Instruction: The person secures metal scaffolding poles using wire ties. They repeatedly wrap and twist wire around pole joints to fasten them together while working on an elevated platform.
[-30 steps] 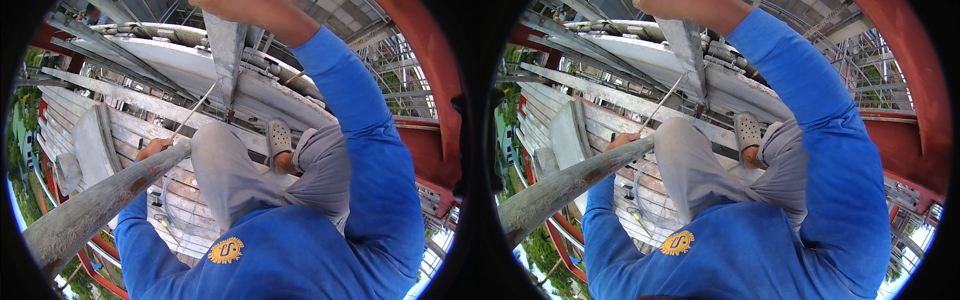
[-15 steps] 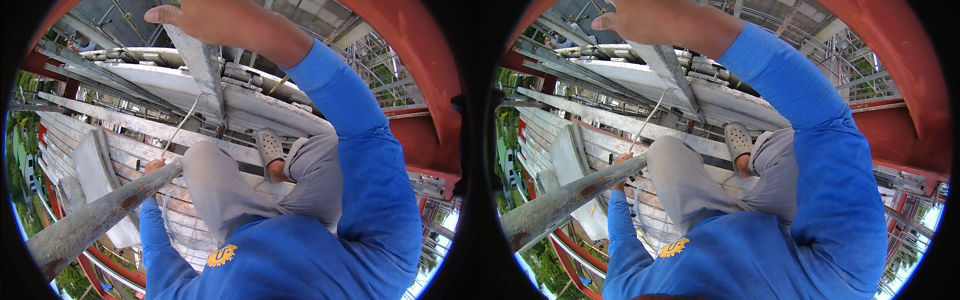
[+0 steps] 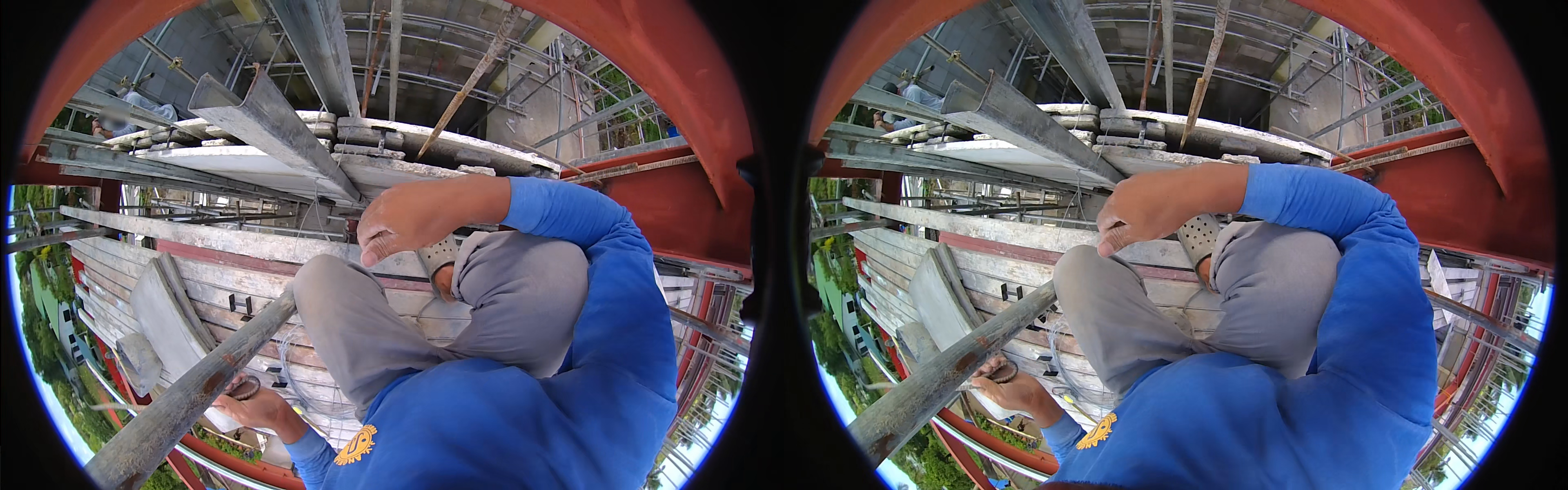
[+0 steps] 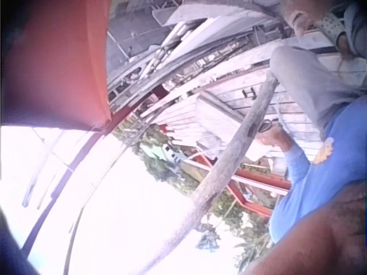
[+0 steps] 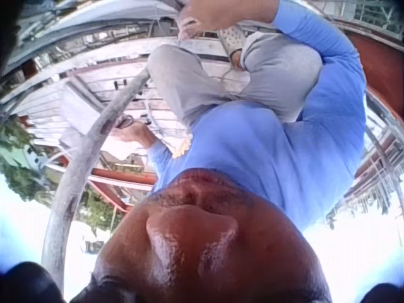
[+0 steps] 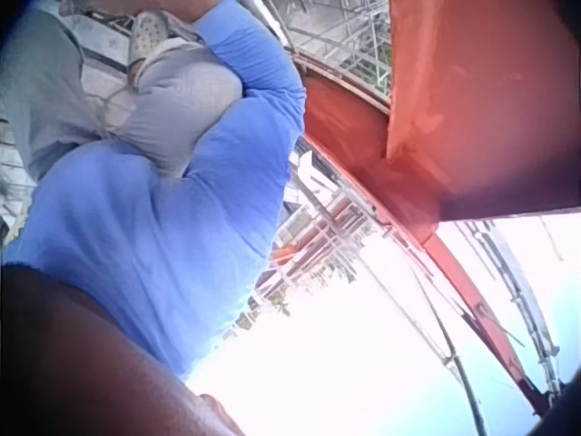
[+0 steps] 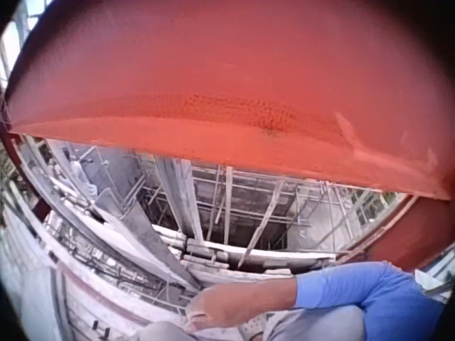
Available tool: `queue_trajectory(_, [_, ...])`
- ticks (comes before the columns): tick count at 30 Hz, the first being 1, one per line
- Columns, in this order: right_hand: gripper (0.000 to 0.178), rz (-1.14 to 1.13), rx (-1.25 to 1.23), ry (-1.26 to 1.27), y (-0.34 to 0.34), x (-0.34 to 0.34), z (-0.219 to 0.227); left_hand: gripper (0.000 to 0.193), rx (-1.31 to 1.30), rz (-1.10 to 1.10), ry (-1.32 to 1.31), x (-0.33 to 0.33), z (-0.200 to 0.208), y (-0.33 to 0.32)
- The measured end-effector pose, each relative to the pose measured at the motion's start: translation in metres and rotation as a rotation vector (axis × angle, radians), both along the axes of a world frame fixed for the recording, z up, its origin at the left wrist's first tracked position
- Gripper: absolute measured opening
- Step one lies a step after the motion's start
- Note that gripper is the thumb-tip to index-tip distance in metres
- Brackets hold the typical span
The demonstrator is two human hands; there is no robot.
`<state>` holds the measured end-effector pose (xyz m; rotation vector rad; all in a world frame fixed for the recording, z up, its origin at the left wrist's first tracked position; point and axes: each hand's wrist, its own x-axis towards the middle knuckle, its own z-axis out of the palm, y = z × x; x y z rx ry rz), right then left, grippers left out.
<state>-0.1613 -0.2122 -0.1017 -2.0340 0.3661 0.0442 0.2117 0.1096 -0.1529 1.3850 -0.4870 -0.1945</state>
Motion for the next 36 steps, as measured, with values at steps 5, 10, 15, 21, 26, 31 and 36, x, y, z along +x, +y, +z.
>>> queue_trajectory(5, [0.063, 0.167, 0.114, -0.120, 0.019, 0.032, 0.012, 0.033, -0.126, -0.018, -0.016, -0.123, 0.105, -0.018])
queue_trajectory(10, [0.071, 0.090, -0.004, -0.582, 0.046, 0.047, 0.027, 0.029, -0.154, -0.305, -0.025, -0.184, 0.097, -0.066])
queue_trajectory(15, [0.072, -0.204, -0.254, -0.784, 0.056, 0.050, 0.018, 0.052, 0.164, -0.497, -0.362, -0.214, 0.004, -0.130])
queue_trajectory(21, [0.040, -0.327, -0.502, -0.517, 0.047, 0.030, -0.034, 0.052, 0.225, -0.701, -0.555, -0.240, -0.066, -0.161])
queue_trajectory(26, [0.030, -0.427, -0.480, -0.313, 0.035, -0.021, -0.087, 0.038, 0.733, -1.248, -0.643, -0.202, -0.071, -0.206])
queue_trajectory(31, [0.036, -0.531, -0.211, -0.009, 0.069, -0.096, -0.142, 0.034, 1.030, -0.848, -0.784, -0.116, -0.119, -0.267])
queue_trajectory(36, [0.039, -0.645, -0.303, 0.003, 0.076, -0.103, -0.158, 0.038, 1.240, -0.889, -0.779, -0.072, -0.200, -0.320])
